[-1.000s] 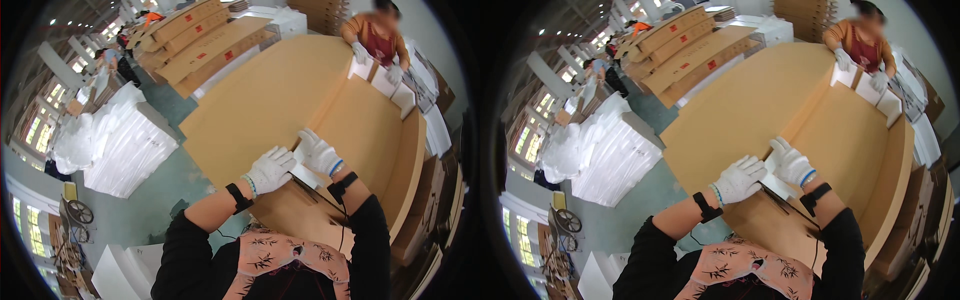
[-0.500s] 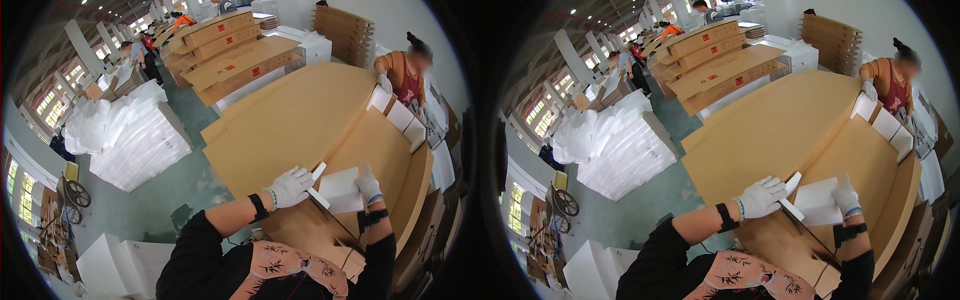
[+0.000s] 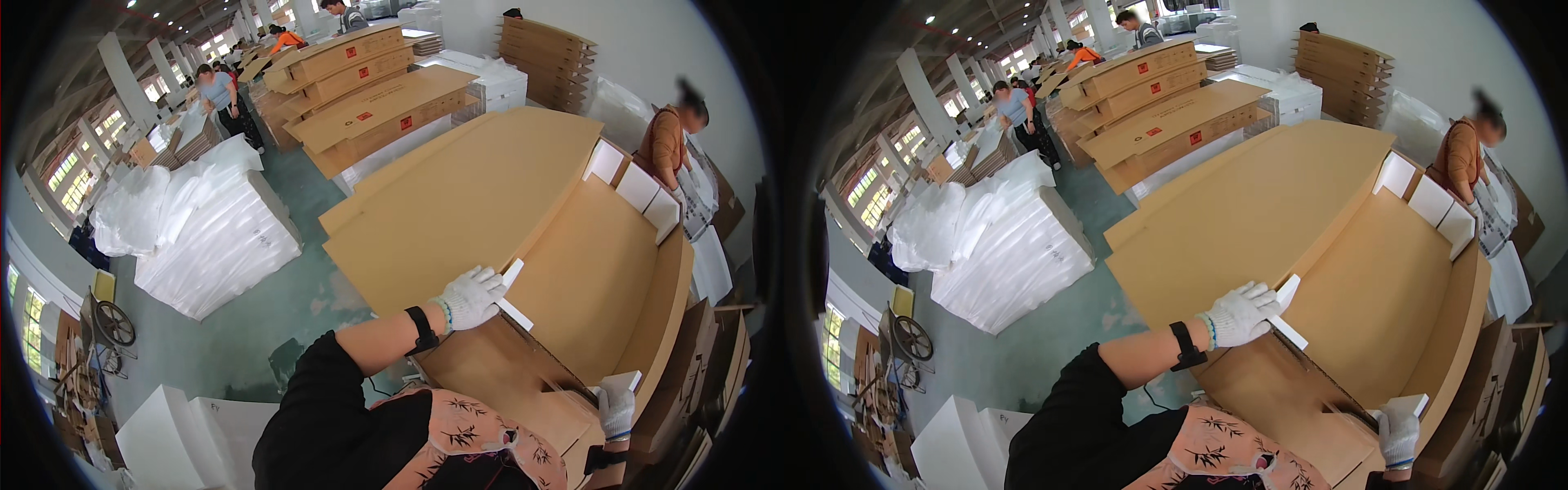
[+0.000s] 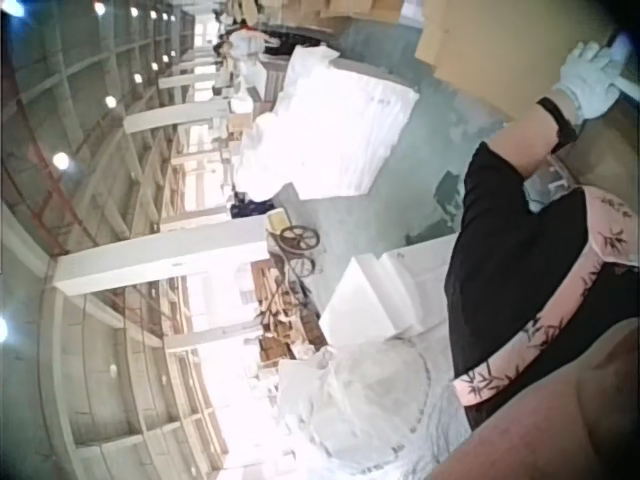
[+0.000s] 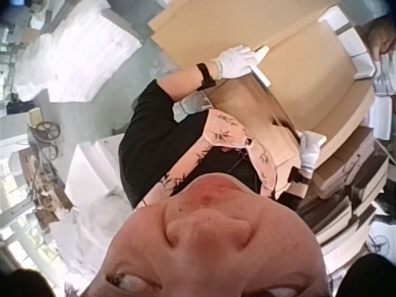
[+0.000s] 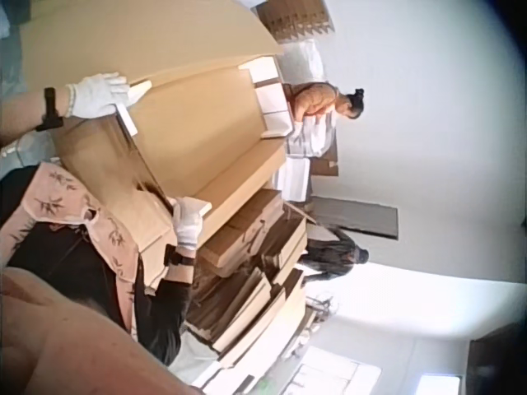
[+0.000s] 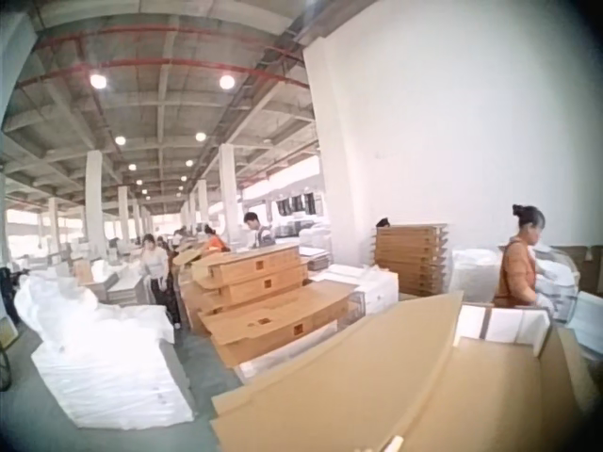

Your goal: The person assembles cardboard boxes and packs them with white foam inserts. They place foam pieces into the box, fold the cardboard flaps, and seal the box with tape. The process is repeated for multiple boxes in a warehouse setting.

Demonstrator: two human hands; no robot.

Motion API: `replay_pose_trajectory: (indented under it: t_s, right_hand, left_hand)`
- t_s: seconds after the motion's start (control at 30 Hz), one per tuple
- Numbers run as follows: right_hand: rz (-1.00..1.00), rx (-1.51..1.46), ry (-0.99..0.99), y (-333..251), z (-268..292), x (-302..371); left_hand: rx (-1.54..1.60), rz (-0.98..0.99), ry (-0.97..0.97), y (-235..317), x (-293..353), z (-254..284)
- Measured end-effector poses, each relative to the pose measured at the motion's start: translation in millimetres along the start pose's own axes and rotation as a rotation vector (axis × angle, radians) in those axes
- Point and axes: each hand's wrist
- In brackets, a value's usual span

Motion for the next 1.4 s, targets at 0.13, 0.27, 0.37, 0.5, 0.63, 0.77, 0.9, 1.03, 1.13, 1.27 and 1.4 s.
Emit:
replay_pose_trajectory:
  t_s: [0.13,0.27,0.37,0.5,0.63,0.77,0.9,1.03,1.13,1.27,1.4]
  right_hand:
    - [-0.064,0.018,0.164,-19,6,5]
    - [-0.128,0.114,0.422,-19,22,49]
    - [-0.505,0.174,0.592,8,35,142]
    - [-1.142,0.275,0.908,44,27,316]
    - [-2.016,0.328,1.221,5,-41,533]
    - [-2.74,-0.043,1.116,-49,-131,599]
    - [-2.828,-0.072,0.795,-49,-211,616]
    - [-2.657,-0.347,0.852,-36,-215,567]
    - [-2.664,-0.455,0.868,-26,-183,537]
    - [-2.618,-0.472,1.435,-8,-196,542]
    - [-2.51,-0.781,1.691,-10,-191,559]
  left_hand:
    - [-0.084,-0.021,0.012,7,-10,6]
    - [-0.168,-0.048,-0.133,14,-22,10]
    - [-0.179,-0.137,-0.074,6,-24,-6]
    - [-0.087,-0.091,-0.153,5,3,6]
    - [-0.061,-0.195,-0.207,-5,-9,3]
    - [-0.122,-0.193,-0.295,-19,-16,18]
    - [-0.092,-0.145,-0.349,-33,-12,12]
    - [-0.058,-0.125,-0.368,-38,-20,29]
    - [-0.076,-0.074,-0.399,-35,-21,34]
    - [-0.061,-0.056,-0.385,-28,-21,33]
    - [-0.038,-0.08,-0.352,-24,-18,33]
Point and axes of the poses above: each hand's wrist, its own x-axis away from the middle knuckle, its own z-axis out of the back of the hand, y = z × x, and after that the axes turned 13 degrees about -z, right-handed
